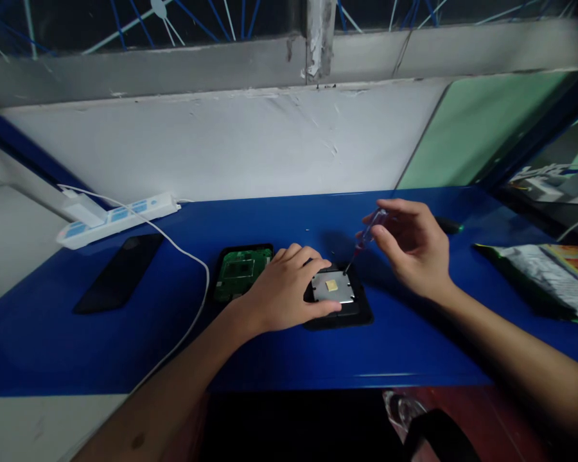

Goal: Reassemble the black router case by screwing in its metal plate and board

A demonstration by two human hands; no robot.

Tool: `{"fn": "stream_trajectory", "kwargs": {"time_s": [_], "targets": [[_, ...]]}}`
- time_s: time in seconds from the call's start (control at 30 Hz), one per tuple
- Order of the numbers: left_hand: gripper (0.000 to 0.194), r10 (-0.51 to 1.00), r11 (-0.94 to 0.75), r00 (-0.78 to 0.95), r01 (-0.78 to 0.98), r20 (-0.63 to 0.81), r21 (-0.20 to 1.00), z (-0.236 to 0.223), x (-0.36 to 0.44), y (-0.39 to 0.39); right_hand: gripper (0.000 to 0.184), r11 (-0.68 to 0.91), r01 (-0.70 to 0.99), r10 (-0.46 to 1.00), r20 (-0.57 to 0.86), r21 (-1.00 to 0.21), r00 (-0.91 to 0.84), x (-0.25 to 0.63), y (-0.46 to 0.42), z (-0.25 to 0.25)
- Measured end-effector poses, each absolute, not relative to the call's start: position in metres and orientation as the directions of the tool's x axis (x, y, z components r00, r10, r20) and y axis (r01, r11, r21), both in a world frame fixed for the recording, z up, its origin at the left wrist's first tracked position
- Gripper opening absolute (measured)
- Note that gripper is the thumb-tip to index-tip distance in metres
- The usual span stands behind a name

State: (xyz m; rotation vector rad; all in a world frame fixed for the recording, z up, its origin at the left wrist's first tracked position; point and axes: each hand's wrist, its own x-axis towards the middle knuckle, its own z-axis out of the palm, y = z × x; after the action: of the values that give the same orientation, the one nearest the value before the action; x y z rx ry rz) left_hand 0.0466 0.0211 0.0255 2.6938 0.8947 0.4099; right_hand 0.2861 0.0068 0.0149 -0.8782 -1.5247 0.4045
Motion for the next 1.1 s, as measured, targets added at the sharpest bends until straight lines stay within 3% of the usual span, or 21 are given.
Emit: {"fn": "stream_trajectory", "kwargs": {"time_s": [0.1, 0.3, 0.73, 1.1], "targets": [[0.079, 0.603, -0.763, 0.788, 0.525, 0.122, 0.376, 0.026, 0.042, 0.022, 0.037, 0.668, 0.276, 0.714, 0.699, -0.691, 0.02, 0.285, 0.004, 0.015], [0.104, 0.59, -0.763, 0.806, 0.535, 0.05, 0.363, 0.023, 0.039, 0.023, 0.036, 0.676, 0.294, 0.713, 0.7, -0.675, -0.033, 0.284, -0.002, 0.017], [0.111, 0.542, -0.8, 0.84, 0.507, 0.023, 0.32, 0.021, 0.039, 0.021, 0.046, 0.675, 0.211, 0.728, 0.684, -0.707, -0.041, 0.275, -0.004, 0.019], [0.106, 0.544, -0.802, 0.839, 0.515, 0.013, 0.302, 0.019, 0.038, 0.021, 0.046, 0.695, 0.4, 0.659, 0.751, -0.597, -0.024, 0.279, 0.002, 0.017]]}}
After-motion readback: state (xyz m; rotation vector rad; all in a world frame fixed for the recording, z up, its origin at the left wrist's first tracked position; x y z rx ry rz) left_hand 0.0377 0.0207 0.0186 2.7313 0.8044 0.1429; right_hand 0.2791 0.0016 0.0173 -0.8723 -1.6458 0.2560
